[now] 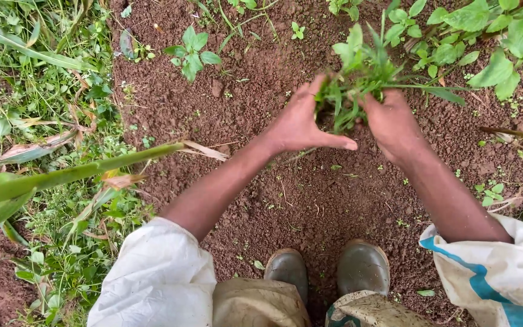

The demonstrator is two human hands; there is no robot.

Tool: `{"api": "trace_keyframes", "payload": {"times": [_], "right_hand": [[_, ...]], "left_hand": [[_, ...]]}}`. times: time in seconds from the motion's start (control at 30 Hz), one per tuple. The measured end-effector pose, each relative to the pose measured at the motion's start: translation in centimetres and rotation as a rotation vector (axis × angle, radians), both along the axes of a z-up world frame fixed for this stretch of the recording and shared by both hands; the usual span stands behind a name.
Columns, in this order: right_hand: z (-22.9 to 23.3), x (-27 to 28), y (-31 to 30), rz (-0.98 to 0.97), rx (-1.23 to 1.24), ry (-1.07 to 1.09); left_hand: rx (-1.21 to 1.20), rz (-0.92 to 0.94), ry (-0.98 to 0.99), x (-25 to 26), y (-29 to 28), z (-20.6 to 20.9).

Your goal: The person squats in a garden and uses their hands to pull small weeds and grass from the soil around the base of larger plants. They gather the removed vegetation into a pile in their hands and continue clearing the area.

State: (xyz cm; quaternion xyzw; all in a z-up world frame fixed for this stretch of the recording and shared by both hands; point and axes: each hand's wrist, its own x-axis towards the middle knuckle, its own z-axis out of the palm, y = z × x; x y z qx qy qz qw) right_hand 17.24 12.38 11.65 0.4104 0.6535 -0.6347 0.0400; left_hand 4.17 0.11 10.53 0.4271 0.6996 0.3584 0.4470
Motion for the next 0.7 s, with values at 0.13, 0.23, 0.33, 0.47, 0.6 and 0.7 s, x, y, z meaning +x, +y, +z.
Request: {"api": "trace_keyframes", "payload": {"times": [0.13, 0.23, 0.33, 0.47, 0.6, 0.7], "right_hand": [[-1.0, 0.9, 0.2, 0.022, 0.000, 0.026], [-1.8, 1.6, 0.2, 0.110, 0.099, -0.014], [-5.1, 2.4, 0.4, 0.195, 0.232, -0.030], [-2.2, 0.8, -0.7, 0.214, 0.327, -0.077], [-1.7, 0.6, 0.6, 0.422, 0.529, -0.167], [5.0, -0.4, -1.8, 0.190, 0.432, -0.119]], "left_hand": [[-0.027, -0.028, 0.035, 1.1, -0.4, -4.9], [-0.019, 0.015, 0.124, 1.5, -0.6, -9.3], [0.104, 0.116, 0.123, 1.3, 0.0, -12.0], [0.022, 0.414, -0.440, 1.6, 1.8, -8.6], [0.252, 0.088, 0.153, 1.4, 0.5, -18.9], [0.221, 0.088, 0.163, 1.9, 0.0, -13.4]]}}
